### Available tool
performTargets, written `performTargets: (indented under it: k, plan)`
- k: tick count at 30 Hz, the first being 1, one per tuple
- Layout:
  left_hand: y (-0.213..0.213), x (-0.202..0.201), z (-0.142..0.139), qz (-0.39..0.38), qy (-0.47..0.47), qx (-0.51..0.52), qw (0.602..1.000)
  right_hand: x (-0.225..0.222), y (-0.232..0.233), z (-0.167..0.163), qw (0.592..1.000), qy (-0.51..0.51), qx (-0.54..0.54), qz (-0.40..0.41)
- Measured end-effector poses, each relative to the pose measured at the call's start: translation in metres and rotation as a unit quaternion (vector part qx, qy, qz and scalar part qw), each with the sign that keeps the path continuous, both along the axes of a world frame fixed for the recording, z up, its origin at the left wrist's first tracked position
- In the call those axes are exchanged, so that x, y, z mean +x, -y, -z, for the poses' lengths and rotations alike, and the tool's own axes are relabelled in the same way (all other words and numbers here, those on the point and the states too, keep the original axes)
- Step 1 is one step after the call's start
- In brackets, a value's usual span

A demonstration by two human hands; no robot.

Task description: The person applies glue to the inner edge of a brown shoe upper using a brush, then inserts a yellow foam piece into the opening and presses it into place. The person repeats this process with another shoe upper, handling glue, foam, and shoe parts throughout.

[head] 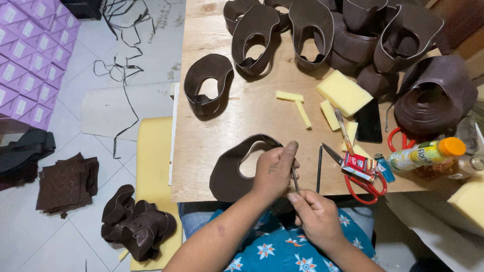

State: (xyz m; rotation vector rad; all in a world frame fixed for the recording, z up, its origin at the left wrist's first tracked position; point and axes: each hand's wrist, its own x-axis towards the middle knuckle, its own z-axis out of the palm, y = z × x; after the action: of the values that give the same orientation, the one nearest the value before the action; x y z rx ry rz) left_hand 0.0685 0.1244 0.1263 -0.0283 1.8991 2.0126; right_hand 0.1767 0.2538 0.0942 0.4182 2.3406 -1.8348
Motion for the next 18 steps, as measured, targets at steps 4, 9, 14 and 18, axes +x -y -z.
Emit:
performTargets:
  k: [4, 9, 14, 18]
  plan:
    - [-0.009, 0.003, -0.009, 0.056, 0.039, 0.134, 0.989, -0.004, -0.011, 0.015, 0.989, 0.040, -0.112, 0.093]
    - [-0.012, 0.016, -0.003, 0.068, -0.079, 0.106, 0.989, 0.000, -0.025, 0.031, 0.990, -0.034, -0.133, 0.033]
    - [-0.017, -0.003, 0.012, 0.054, -0.032, 0.014, 0.998, 0.002, -0.021, 0.032, 0.990, 0.005, -0.127, 0.052]
    - [-0.018, -0.006, 0.011, 0.092, -0.026, 0.131, 0.987, -0.006, -0.024, 0.023, 0.974, 0.043, -0.183, 0.126]
